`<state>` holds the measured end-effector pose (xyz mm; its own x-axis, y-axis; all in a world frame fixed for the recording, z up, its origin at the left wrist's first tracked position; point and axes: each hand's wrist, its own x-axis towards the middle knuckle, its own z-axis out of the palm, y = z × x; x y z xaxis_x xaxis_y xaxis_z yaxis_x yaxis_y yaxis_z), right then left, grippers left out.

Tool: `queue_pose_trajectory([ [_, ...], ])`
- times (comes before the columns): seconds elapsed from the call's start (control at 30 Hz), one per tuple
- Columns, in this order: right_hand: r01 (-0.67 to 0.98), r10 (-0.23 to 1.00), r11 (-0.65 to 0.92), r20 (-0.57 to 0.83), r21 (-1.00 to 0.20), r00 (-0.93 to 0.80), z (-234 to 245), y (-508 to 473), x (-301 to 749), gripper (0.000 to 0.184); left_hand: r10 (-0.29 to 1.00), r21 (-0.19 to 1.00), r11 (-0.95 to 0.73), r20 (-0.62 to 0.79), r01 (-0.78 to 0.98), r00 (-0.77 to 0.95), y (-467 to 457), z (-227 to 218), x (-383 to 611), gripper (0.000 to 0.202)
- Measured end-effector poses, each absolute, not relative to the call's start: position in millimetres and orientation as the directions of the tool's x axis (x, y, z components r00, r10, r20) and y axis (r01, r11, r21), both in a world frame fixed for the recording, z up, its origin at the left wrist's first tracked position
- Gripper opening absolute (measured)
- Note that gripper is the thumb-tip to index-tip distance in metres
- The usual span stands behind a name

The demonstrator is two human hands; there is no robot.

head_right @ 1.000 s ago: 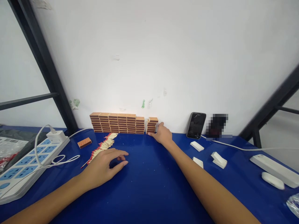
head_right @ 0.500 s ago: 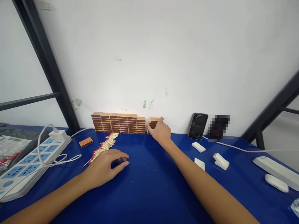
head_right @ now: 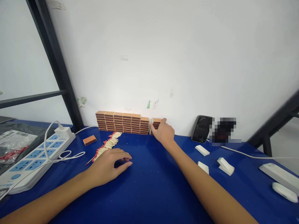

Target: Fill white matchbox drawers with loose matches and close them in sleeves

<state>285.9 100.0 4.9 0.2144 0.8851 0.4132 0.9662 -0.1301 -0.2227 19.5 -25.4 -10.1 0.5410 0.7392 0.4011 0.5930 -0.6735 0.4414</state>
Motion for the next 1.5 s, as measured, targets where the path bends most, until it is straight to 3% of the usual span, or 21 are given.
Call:
queue_pose_trajectory([
  [0.3,0.978,0.903,-0.136,0.386,-0.157,0.188,8.9,99.0,283.9,0.071,0.749,0.45,-0.663,0.377,0.599,0.545,-24.8,-7.8,21.3,0.015],
  [0.63,0.969,0.911,-0.153,0.353,-0.193,0.215,11.9,99.8,286.0,0.07,0.746,0.45,-0.666,0.378,0.596,0.548,-24.9,-8.0,20.5,0.017],
  [1.5,0.985,0.893,-0.119,0.42,-0.123,0.16,20.6,99.5,292.3,0.073,0.746,0.447,-0.665,0.382,0.598,0.545,-22.5,-10.3,19.9,0.017],
])
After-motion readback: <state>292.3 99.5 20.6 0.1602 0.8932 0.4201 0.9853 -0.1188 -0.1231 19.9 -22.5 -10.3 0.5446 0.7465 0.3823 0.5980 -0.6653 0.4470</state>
